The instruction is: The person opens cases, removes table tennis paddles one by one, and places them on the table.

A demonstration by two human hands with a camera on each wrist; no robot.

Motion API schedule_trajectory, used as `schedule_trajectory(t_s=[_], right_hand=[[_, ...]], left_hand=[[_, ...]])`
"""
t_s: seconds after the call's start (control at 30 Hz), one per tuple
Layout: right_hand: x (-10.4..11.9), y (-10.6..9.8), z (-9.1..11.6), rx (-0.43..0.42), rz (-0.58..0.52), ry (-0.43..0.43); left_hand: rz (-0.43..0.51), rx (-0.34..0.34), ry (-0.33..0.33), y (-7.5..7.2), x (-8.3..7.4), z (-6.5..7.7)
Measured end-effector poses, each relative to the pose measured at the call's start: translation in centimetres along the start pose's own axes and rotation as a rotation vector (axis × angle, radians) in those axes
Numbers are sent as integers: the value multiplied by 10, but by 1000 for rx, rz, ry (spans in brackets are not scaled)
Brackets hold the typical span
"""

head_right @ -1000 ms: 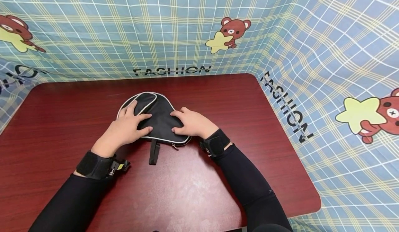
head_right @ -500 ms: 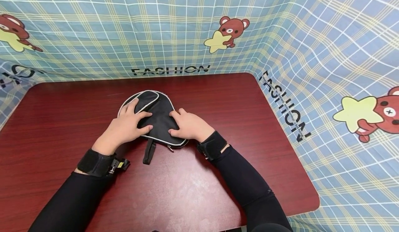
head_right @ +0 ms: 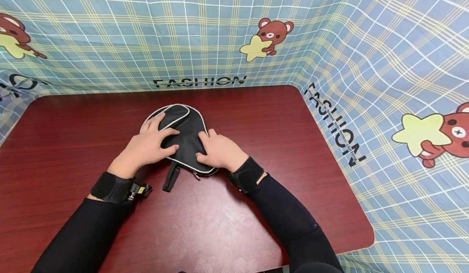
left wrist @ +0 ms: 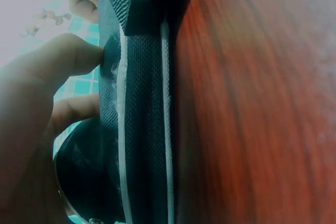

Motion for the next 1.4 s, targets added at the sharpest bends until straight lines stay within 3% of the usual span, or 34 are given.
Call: schedule_trajectory(t_s=[0.4,0.8,1.03,1.23,1.4], right_hand=[[11,6,1,-49,96,85],[18,7,6,-51,91,147],[19,8,4,-10,69,147],[8,6,0,28,39,113],[-6,0,-6,-26,14,111]], left_hand=[[44,7,44,2,3,-9],[77,25,66,4,3,-17],[82,-10,99,6,6,-14],[28,22,37,6,1,0],[-20,40,-35,-3,-15,6]])
Point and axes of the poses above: each hand's wrist, its own z-axis away from the middle knuckle, its own y-axis out of the palm, x = y × z, the point moved 6 cm from there along -z, towards the middle knuckle, and after that the axes turned 6 degrees about -z, right-handed, at the moved point
